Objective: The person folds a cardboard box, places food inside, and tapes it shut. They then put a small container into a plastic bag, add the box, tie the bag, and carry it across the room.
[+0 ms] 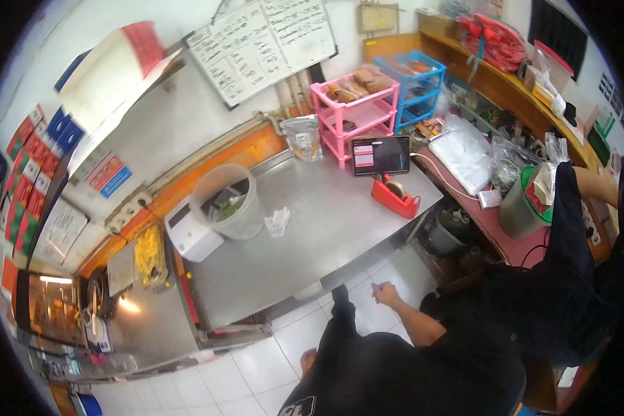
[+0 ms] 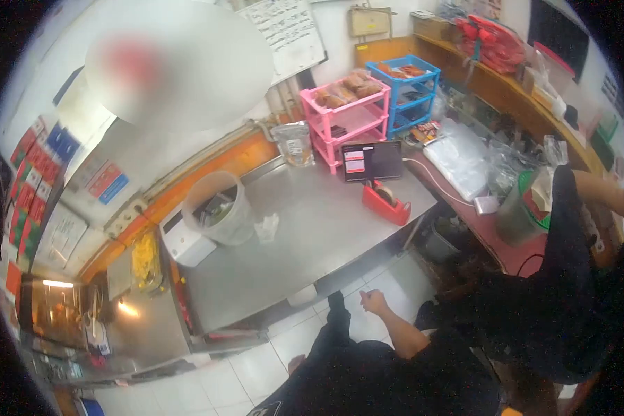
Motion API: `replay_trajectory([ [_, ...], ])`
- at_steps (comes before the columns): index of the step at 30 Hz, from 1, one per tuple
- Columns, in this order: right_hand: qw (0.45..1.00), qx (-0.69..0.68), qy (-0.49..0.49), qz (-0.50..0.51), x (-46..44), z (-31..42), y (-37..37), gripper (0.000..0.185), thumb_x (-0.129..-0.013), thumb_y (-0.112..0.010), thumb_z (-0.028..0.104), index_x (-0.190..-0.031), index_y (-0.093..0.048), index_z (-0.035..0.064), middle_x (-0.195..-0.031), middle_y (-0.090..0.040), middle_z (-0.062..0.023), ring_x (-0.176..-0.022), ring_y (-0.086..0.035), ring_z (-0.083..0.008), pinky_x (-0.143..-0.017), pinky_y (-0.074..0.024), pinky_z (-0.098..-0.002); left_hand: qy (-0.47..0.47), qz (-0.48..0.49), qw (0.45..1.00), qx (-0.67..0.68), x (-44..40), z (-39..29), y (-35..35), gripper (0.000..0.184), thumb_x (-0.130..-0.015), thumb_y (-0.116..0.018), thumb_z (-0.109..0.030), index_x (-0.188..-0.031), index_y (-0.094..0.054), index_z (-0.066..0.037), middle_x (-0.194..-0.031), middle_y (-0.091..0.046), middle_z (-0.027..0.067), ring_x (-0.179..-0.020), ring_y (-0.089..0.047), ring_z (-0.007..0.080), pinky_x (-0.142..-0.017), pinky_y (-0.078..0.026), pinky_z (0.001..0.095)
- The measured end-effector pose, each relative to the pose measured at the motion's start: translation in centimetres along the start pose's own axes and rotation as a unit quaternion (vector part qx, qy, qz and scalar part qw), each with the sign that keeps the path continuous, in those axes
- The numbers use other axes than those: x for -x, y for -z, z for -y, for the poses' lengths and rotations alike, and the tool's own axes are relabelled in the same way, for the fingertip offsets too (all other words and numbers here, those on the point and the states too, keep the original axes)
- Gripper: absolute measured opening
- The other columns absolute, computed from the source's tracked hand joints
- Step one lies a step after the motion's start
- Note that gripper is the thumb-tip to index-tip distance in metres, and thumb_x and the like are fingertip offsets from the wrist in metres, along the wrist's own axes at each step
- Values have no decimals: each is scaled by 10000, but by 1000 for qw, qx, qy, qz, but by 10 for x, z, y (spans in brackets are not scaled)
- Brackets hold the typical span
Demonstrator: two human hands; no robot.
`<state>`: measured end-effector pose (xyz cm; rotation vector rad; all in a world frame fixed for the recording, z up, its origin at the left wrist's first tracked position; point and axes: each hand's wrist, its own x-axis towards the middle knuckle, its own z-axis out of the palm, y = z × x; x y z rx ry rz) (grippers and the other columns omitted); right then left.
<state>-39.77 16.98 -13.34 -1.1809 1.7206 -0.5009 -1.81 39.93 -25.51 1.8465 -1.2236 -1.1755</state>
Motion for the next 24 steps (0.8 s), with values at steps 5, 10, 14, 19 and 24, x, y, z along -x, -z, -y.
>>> replay_trajectory([
  [5, 979, 159, 100, -84, 93, -90, -63, 428, -979, -462, 298, -819, -703, -18, -870, -708, -227, -880, -674, -426, -830, -530, -490, 169, 43, 978, -111, 139, 44, 55, 329, -902, -614, -243, -1103, -681, 8, -1011, -697, 204, -964, -671, 328, -845, -542, 428],
  [10, 760, 520, 224, 318, 120, -189, -66, 231, -846, -563, 214, -900, -701, 37, -958, -688, -182, -915, -643, -384, -801, -511, -522, 318, -197, 926, 57, 198, 39, 114, 338, -896, -616, -263, -1095, -683, 3, -1025, -698, 209, -981, -670, 339, -846, -538, 436],
  [14, 785, 487, 180, 338, 57, -41, -143, 237, -860, -552, 214, -913, -694, 32, -955, -687, -182, -897, -645, -373, -785, -513, -512, 379, -373, 828, 179, 305, 57, 128, 345, -892, -617, -279, -1088, -684, -2, -1036, -699, 212, -994, -669, 348, -847, -535, 442],
  [19, 702, 501, 334, 382, 86, 123, -347, 246, -877, -537, 215, -928, -685, 26, -952, -686, -181, -875, -647, -361, -764, -516, -499, 484, -489, 677, 262, 470, 95, 54, 354, -887, -619, -298, -1079, -686, -8, -1050, -699, 216, -1011, -669, 358, -848, -531, 450],
  [24, 543, 492, 488, 475, 238, 204, -531, 255, -893, -522, 216, -944, -677, 20, -948, -685, -180, -853, -649, -348, -744, -519, -486, 580, -565, 553, 196, 551, 57, -71, 364, -881, -621, -318, -1070, -687, -14, -1064, -700, 221, -1028, -668, 369, -849, -528, 457],
])
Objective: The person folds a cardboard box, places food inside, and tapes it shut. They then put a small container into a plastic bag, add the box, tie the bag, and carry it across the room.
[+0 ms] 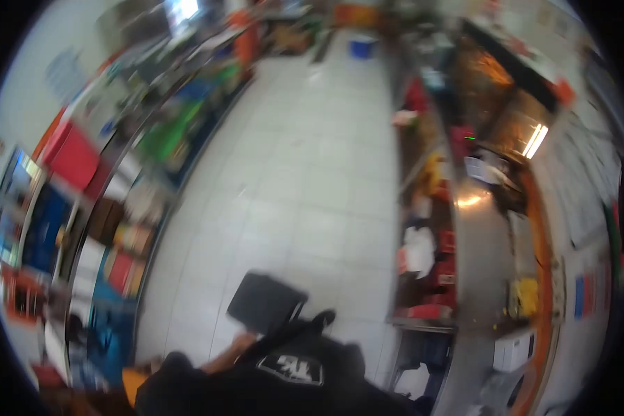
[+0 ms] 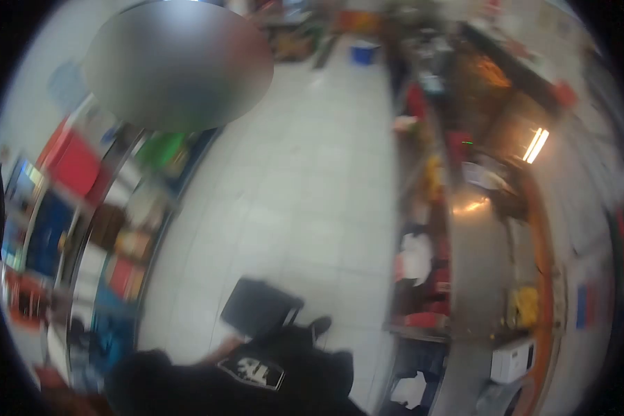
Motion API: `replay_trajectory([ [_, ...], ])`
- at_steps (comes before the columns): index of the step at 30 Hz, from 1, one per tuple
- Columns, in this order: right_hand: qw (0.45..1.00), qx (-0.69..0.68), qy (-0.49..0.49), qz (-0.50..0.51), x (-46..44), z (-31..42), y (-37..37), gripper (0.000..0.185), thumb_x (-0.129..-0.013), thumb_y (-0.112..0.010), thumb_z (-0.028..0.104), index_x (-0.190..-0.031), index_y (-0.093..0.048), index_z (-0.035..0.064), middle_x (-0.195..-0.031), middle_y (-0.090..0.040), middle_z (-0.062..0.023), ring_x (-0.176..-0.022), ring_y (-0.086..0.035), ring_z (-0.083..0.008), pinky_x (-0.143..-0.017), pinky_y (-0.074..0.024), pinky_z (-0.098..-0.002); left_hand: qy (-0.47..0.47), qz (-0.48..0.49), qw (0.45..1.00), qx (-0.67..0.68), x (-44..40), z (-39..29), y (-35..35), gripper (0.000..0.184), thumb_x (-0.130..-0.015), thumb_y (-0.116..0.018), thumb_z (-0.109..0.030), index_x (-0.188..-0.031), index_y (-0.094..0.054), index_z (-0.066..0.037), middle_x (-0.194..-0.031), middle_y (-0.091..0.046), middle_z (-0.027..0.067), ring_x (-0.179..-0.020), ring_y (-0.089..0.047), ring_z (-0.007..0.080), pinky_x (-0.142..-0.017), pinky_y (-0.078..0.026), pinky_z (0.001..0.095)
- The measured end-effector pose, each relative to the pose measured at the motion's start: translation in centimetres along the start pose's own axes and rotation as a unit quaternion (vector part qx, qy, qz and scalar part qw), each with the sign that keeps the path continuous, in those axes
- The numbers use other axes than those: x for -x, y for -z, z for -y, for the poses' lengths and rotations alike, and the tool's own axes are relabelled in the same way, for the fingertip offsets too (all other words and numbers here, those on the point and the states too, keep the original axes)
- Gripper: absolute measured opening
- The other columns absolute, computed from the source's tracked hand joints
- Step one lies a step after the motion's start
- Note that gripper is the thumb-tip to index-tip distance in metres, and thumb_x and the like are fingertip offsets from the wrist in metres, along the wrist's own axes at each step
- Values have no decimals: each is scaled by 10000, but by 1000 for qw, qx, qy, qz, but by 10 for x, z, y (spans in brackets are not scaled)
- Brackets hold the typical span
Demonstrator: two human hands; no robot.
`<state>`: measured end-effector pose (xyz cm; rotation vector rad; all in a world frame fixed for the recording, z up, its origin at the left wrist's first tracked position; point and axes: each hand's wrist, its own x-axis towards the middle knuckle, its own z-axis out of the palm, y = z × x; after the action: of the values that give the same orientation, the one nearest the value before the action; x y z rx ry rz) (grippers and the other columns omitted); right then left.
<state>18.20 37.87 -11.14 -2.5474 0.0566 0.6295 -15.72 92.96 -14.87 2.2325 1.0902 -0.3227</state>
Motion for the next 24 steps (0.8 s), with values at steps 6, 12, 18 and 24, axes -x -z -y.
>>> replay_trajectory([
  [6, 973, 49, 195, 111, -119, 297, -37, 265, -913, -504, 217, -963, -666, 13, -944, -684, -179, -827, -652, -332, -719, -522, -470, 216, -283, 890, 284, -77, -29, 31, 437, -816, -616, -304, -1054, -705, 51, -1052, -700, 281, -1056, -663, 397, -965, -499, 451],
  [12, 891, 140, 376, 215, -201, 581, -128, 275, -933, -487, 218, -981, -655, 6, -940, -683, -178, -800, -654, -317, -695, -525, -454, 351, -41, 835, 421, -113, -44, -89, 568, -797, -587, -390, -1188, -699, 5, -1215, -662, 270, -1262, -559, 427, -1052, -452, 443],
  [18, 814, 250, 474, 225, -324, 787, -234, 286, -954, -469, 219, -1000, -645, -1, -936, -682, -177, -773, -657, -301, -670, -528, -439, 544, -58, 694, 468, -210, -58, -120, 892, -818, -668, -597, -1349, -525, 106, -1379, -562, 277, -1353, -493, 374, -1129, -386, 420],
  [24, 768, 356, 518, 121, -503, 1046, -328, 296, -974, -451, 220, -1019, -634, -8, -932, -680, -176, -747, -659, -286, -645, -532, -423, 589, -106, 641, 480, -359, -28, -27, 442, -897, -582, -419, -1106, -739, -63, -1126, -733, 150, -1046, -698, 374, -869, -553, 458],
])
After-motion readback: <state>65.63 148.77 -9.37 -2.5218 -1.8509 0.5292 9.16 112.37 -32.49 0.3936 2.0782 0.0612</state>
